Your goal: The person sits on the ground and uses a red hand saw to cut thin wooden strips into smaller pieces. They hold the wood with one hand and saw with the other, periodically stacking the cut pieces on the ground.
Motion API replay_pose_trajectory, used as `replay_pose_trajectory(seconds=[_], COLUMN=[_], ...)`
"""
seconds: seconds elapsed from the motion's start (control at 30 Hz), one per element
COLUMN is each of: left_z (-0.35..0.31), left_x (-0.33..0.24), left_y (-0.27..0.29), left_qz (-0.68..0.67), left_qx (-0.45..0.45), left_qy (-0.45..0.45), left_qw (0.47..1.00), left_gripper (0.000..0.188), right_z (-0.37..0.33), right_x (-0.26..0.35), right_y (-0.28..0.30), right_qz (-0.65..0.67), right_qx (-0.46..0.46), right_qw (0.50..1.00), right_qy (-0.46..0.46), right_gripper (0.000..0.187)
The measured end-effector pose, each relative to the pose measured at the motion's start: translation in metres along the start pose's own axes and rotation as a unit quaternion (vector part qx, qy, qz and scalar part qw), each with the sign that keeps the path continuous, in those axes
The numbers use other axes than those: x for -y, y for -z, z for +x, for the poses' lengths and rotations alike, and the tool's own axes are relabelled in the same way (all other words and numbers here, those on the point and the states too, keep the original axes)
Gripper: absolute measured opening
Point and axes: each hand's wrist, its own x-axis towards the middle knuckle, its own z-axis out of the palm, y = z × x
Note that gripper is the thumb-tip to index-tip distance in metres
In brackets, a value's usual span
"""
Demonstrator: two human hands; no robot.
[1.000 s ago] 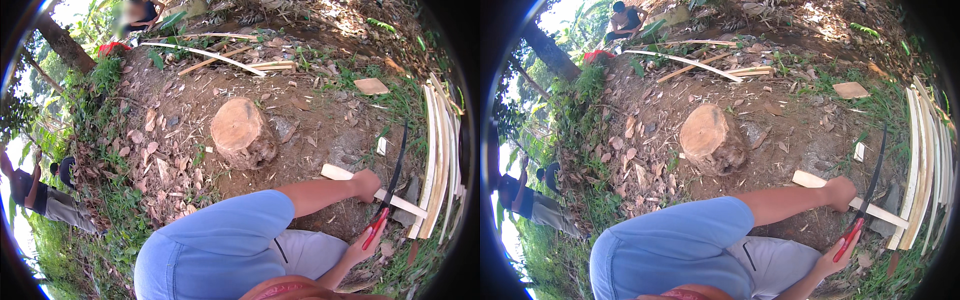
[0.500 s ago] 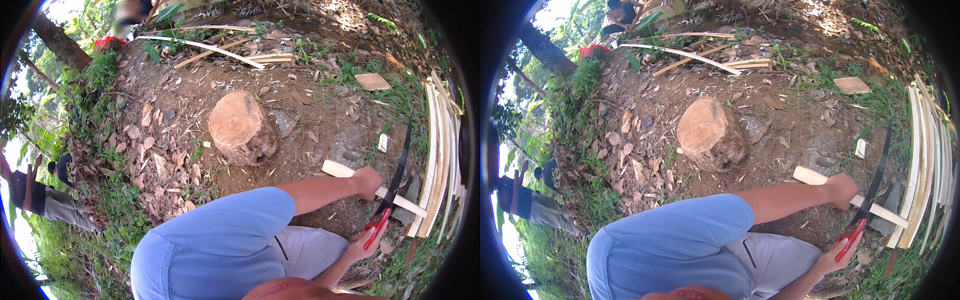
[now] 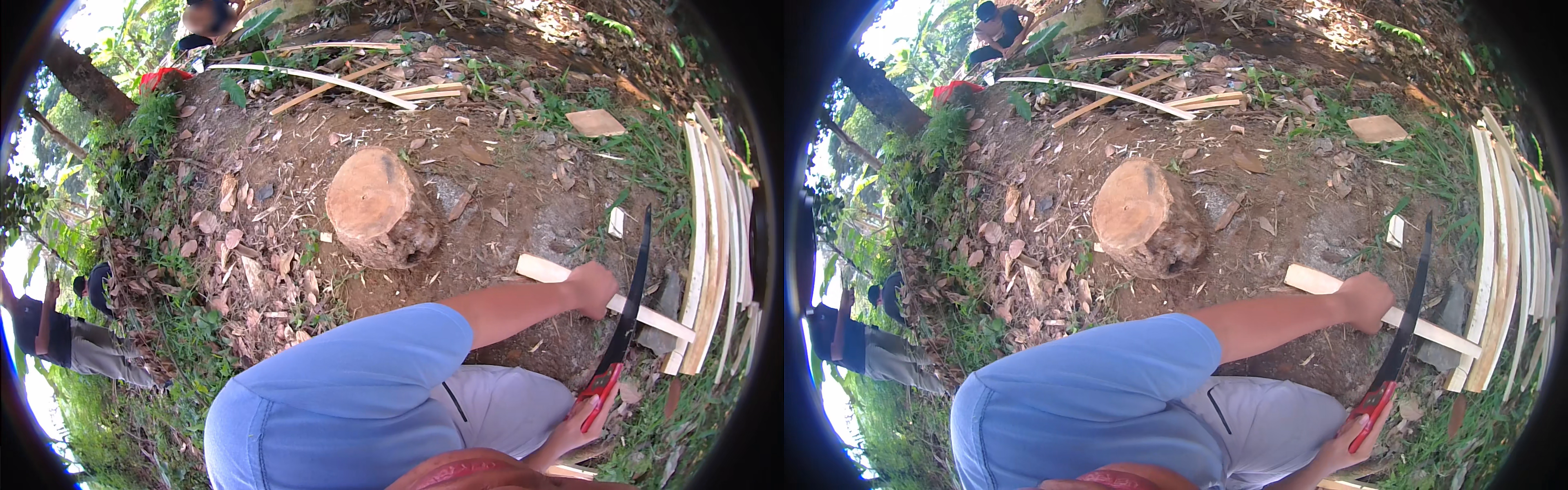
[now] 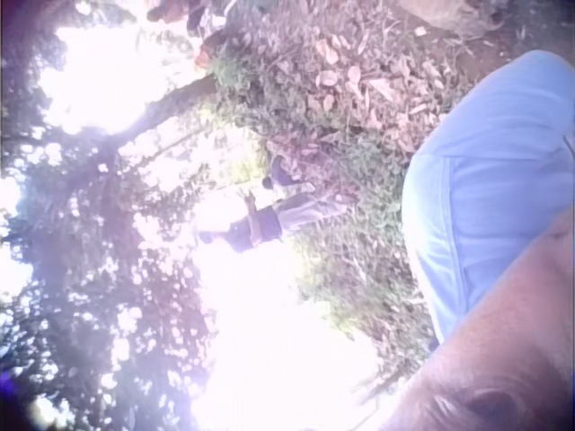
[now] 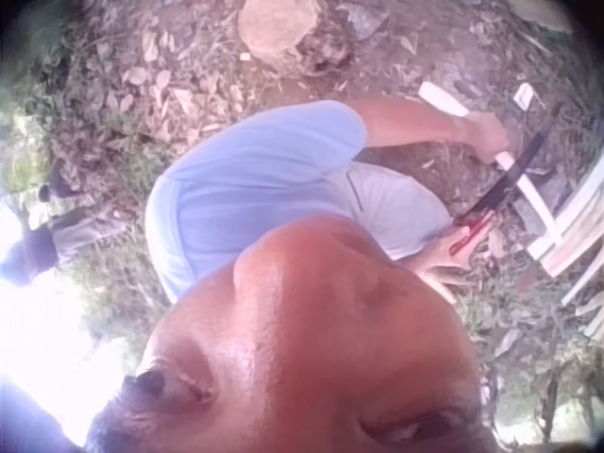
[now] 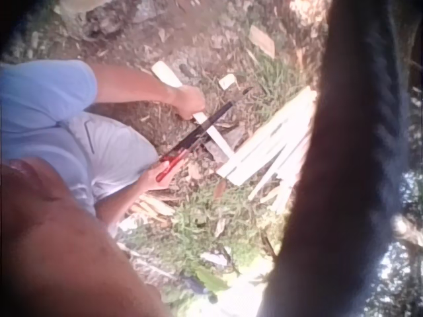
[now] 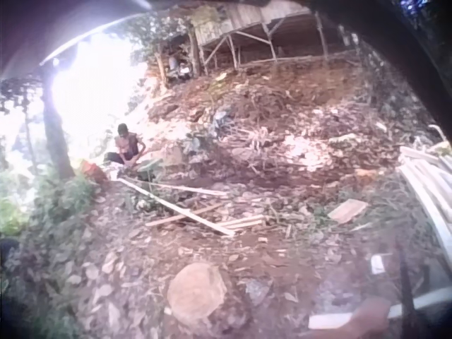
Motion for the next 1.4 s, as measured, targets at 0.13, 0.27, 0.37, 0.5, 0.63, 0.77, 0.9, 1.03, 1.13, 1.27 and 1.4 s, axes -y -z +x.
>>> replay_pose_trajectory(seconds=[0.13, 0.27, 0.37, 0.5, 0.63, 0.77, 0.9, 1.03, 1.13, 1.27, 1.4], left_z=[-0.001, 0.002, 0.009, 0.009, 0.013, 0.014, 0.011, 0.011, 0.011, 0.003, 0.009], left_x=[0.003, 0.007, -0.001, -0.004, 0.004, 0.008, 0.007, 0.016, 0.013, -0.001, -0.001], left_y=[-0.001, -0.007, -0.011, 0.0, -0.013, -0.032, -0.032, -0.032, -0.035, -0.049, -0.026], left_qz=[0.002, 0.01, 0.026, 0.027, 0.042, 0.037, 0.027, 0.011, 0.053, 0.096, 0.06], left_qx=[-0.002, -0.012, -0.007, 0.002, -0.056, -0.137, -0.149, -0.161, -0.176, -0.234, -0.092], left_qy=[0.005, -0.008, -0.014, 0.014, -0.017, -0.045, -0.089, -0.117, -0.118, -0.072, -0.043], left_qw=[1.0, 1.0, 1.0, 1.0, 0.997, 0.989, 0.985, 0.98, 0.976, 0.965, 0.993], left_gripper=[0.028, 0.029, 0.03, 0.033, 0.033, 0.035, 0.034, 0.028, 0.028, 0.029, 0.03], right_z=[-0.02, -0.034, -0.043, -0.051, -0.055, -0.06, -0.046, -0.038, -0.035, -0.033, -0.028], right_x=[0.04, 0.067, 0.079, 0.107, 0.115, 0.112, 0.121, 0.138, 0.138, 0.117, 0.114], right_y=[0.027, 0.031, 0.027, 0.012, 0.011, 0.015, 0.021, 0.022, 0.02, 0.019, 0.028], right_qz=[-0.062, -0.112, -0.106, -0.126, -0.073, -0.047, -0.028, -0.019, -0.02, 0.023, -0.006], right_qx=[0.031, 0.062, 0.051, 0.054, 0.124, 0.144, 0.181, 0.149, 0.081, 0.002, -0.023], right_qw=[0.997, 0.989, 0.99, 0.989, 0.99, 0.988, 0.983, 0.988, 0.994, 0.998, 0.999], right_qy=[0.03, 0.068, 0.07, 0.058, -0.004, 0.03, 0.026, 0.031, 0.068, 0.051, 0.024], right_gripper=[0.051, 0.047, 0.056, 0.075, 0.082, 0.075, 0.065, 0.061, 0.056, 0.049, 0.043])
